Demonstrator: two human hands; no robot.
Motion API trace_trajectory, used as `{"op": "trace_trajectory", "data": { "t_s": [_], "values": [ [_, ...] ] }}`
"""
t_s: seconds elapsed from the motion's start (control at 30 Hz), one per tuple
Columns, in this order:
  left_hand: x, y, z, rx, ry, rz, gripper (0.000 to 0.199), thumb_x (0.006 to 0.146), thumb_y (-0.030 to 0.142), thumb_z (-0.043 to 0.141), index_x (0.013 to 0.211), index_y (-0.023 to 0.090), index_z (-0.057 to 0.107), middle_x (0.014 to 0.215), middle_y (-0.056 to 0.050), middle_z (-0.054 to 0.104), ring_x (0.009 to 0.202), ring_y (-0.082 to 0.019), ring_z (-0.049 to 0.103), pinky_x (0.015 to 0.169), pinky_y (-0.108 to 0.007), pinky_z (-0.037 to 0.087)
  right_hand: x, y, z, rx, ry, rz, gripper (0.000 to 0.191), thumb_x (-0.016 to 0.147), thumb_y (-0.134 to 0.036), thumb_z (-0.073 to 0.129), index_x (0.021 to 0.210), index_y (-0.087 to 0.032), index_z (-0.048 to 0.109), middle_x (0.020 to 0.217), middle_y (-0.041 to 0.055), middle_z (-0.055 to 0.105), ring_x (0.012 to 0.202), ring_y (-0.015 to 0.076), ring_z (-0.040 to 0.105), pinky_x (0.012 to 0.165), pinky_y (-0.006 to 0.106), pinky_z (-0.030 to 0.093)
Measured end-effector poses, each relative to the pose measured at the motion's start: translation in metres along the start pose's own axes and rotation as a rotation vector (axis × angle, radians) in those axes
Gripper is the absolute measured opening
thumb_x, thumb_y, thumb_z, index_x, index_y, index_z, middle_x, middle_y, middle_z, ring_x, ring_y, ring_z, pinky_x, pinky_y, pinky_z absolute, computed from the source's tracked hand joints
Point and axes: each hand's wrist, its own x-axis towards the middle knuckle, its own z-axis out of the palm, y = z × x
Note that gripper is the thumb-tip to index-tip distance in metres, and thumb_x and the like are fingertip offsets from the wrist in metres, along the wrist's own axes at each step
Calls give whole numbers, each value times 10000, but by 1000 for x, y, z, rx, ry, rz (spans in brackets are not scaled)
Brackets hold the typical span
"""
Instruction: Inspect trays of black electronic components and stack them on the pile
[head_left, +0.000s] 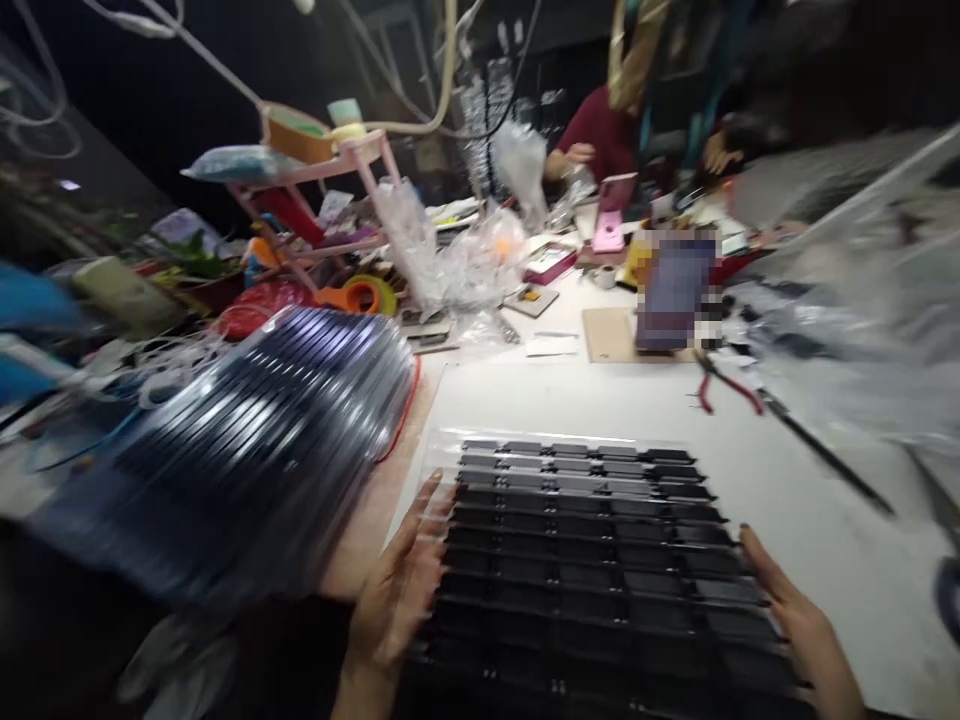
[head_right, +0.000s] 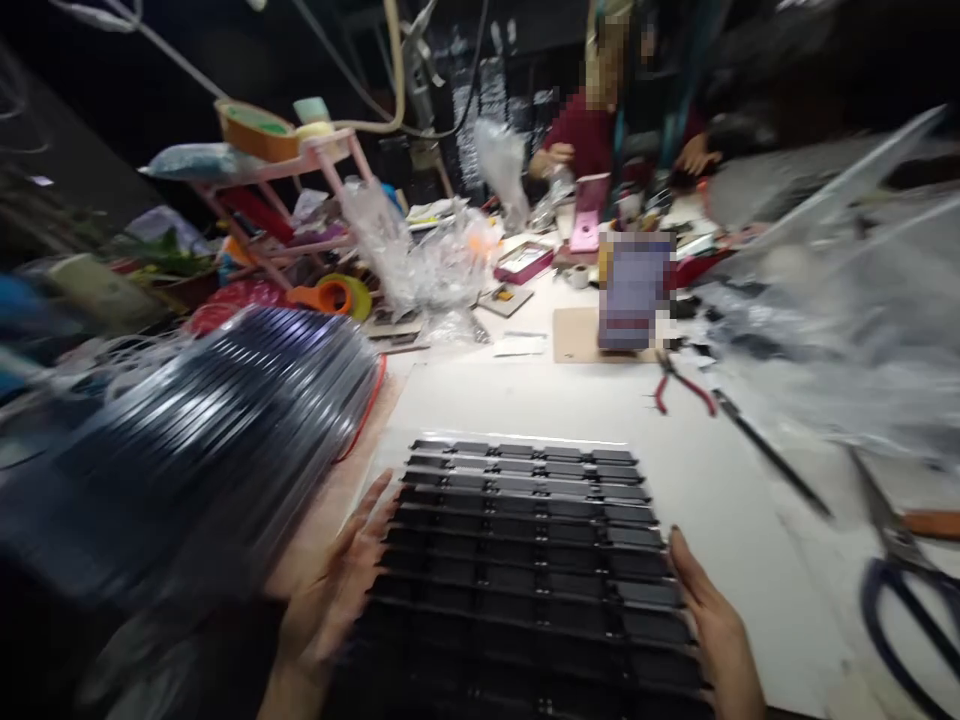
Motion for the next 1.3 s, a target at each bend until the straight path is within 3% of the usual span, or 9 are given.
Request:
{"op": "trace_trajectory", "data": {
  "t_s": [0.07,0.2,0.37,0.5,0.7,0.9,1.03,1.17,1.3],
  "values": [
    [2,0,-9,-8,-90,-8,476,942,244,254,1403,362,283,1455,47,367,1343,-160,303,1114,-380,272,0,-17,15,206,60,118,474,649,-511,718,1096,-363,659,1076,8,691,1050,318,605,815,442,551],
    [14,6,-22,-29,-253,-60,459,946,353,221,1403,385,251,1426,64,385,1345,-186,273,1136,-422,190,-1,-56,45,506,-70,133,458,798,-536,563,1147,-249,638,1004,65,715,986,281,643,857,477,505],
    [9,12,-9,-261,-348,-98,590,902,547,161,1430,283,163,1451,-15,306,1336,-231,276,1132,-448,160,-8,-75,55,716,-167,182,321,835,-404,579,1064,-202,679,904,63,735,900,246,676,833,433,524],
    [3,16,2,-279,-300,-97,576,906,537,167,1435,317,108,1455,-11,300,1318,-241,310,1119,-474,177,-14,-81,60,837,-121,278,125,822,-294,613,855,-266,730,825,-13,741,852,186,687,830,340,536],
    [17,17,-16,-154,-291,-125,495,924,474,228,1411,390,185,1407,-17,406,1298,-255,334,1112,-484,175,-15,-90,66,973,-205,413,239,851,-350,559,971,-215,715,896,29,737,971,221,652,904,405,494],
    [27,8,-33,39,-68,-39,609,885,260,452,1425,359,189,1349,-36,499,1277,-267,380,1107,-480,204,-7,-66,52,1001,-58,456,177,681,-180,750,836,-264,740,853,-36,740,927,166,664,882,263,501],
    [25,13,-30,151,24,-51,752,812,91,522,1430,350,182,1332,-64,522,1244,-304,427,1069,-512,287,-6,-72,56,1046,-159,552,134,717,-289,726,834,-224,740,857,1,741,974,198,647,910,324,490],
    [24,19,-25,207,98,-80,806,791,27,529,1421,383,174,1223,-56,620,1155,-299,531,1009,-522,386,-8,-84,61,1027,-167,536,132,736,-314,708,819,-217,742,891,22,738,1030,200,622,967,333,438],
    [24,17,-26,186,68,-47,733,790,28,543,1408,323,282,1319,-79,537,1223,-318,457,1034,-516,361,-7,-77,56,942,-42,497,104,674,-199,756,762,-252,743,885,-10,739,1039,175,617,983,282,412]
  ]
}}
